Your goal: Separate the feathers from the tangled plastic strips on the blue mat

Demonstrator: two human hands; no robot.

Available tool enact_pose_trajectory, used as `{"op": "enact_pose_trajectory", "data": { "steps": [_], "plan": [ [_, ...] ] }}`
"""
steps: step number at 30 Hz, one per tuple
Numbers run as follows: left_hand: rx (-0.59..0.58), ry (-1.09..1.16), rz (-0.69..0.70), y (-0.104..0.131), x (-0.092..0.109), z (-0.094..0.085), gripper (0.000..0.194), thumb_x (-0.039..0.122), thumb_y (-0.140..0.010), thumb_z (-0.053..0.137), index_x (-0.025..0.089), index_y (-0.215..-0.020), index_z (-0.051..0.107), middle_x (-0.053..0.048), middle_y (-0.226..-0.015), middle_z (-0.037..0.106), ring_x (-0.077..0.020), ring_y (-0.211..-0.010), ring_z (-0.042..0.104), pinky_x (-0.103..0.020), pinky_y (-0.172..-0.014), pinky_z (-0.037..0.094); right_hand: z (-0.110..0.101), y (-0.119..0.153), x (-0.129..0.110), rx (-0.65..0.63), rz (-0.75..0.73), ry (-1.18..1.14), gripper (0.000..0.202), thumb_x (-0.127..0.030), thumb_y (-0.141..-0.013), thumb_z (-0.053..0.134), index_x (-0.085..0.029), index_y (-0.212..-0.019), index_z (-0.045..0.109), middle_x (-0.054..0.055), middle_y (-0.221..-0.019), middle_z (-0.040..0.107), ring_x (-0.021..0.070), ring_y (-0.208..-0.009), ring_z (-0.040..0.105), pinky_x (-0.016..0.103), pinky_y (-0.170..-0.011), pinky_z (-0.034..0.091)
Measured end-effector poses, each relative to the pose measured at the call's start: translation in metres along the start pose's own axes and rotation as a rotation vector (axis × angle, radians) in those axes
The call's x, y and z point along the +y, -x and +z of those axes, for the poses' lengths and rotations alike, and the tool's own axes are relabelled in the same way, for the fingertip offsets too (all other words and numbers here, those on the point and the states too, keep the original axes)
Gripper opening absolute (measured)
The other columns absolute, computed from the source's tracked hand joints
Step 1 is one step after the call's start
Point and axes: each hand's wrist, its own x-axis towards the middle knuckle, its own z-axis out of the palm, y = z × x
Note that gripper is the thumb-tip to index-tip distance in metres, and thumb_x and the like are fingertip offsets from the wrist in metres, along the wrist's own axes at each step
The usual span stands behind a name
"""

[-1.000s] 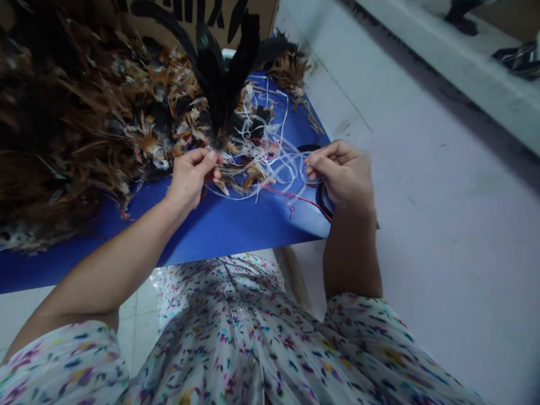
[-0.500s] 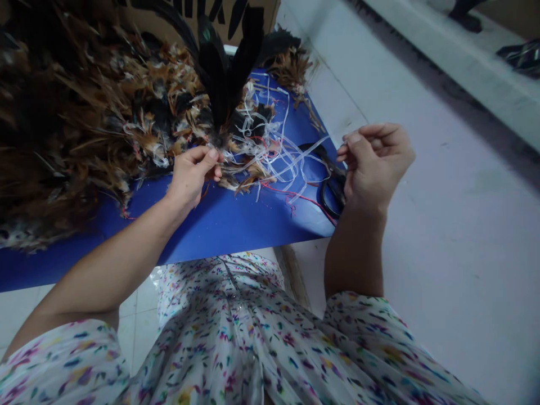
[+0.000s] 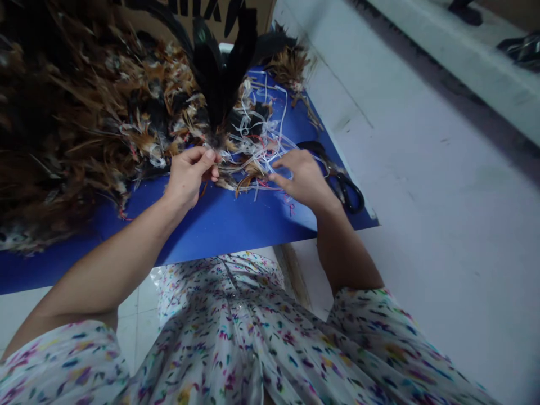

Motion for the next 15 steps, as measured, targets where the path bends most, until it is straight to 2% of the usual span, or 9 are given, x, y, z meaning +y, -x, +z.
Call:
{"op": "enact_pose_trajectory", "data": {
  "steps": [3,5,7,11,15],
  "plan": [
    [0.005,-0.003,0.007,0.000,0.000,-0.001,0.023,0.033,-0.082,0.076,0.019,-0.068,0.064,0.001,-0.063,0.063,-0.0057,-0.047,0.053,-0.018,-0.045,0.045,0.014,-0.016,-0.009,-0.167,-0.016,0.014,0.012,-0.025,-0.085,0.060,-0.017,-0.088,0.068,0.013,-0.098,0.069,0.0281,-0.099,0.061,0.042,-0.093,0.045],
    [0.007,-0.001,0.005,0.000,0.001,-0.001,0.022,0.031,-0.083,0.075,0.019,-0.068,0.064,0.001,-0.064,0.063,-0.0060,-0.047,0.053,-0.018,-0.045,0.045,0.015,-0.022,-0.009,-0.205,0.001,-0.009,0.012,-0.021,-0.085,0.057,-0.017,-0.079,0.066,0.011,-0.091,0.068,0.0253,-0.092,0.061,0.038,-0.087,0.045],
    [0.006,0.006,-0.004,0.000,0.002,0.000,0.022,0.029,-0.083,0.075,0.019,-0.068,0.064,0.000,-0.065,0.064,-0.0061,-0.047,0.054,-0.018,-0.044,0.045,0.010,-0.023,-0.006,-0.157,0.026,-0.079,0.014,-0.021,-0.085,0.056,-0.019,-0.076,0.065,0.009,-0.088,0.068,0.0219,-0.085,0.060,0.035,-0.081,0.045],
    [-0.001,0.018,-0.021,0.002,0.004,0.001,0.022,0.029,-0.081,0.076,0.019,-0.067,0.064,0.001,-0.065,0.065,-0.0059,-0.046,0.053,-0.018,-0.044,0.045,-0.005,-0.020,0.003,0.041,0.124,-0.219,0.013,-0.030,-0.086,0.061,-0.020,-0.080,0.066,0.002,-0.077,0.065,0.0172,-0.072,0.056,0.031,-0.070,0.043],
    [-0.004,0.037,-0.033,0.002,0.004,0.002,0.022,0.028,-0.082,0.076,0.019,-0.065,0.064,0.001,-0.062,0.063,-0.0056,-0.045,0.052,-0.018,-0.043,0.045,-0.010,-0.026,0.016,0.177,0.195,-0.343,0.019,-0.039,-0.087,0.064,-0.021,-0.084,0.067,0.000,-0.068,0.064,0.0161,-0.067,0.058,0.030,-0.065,0.043]
  ]
}}
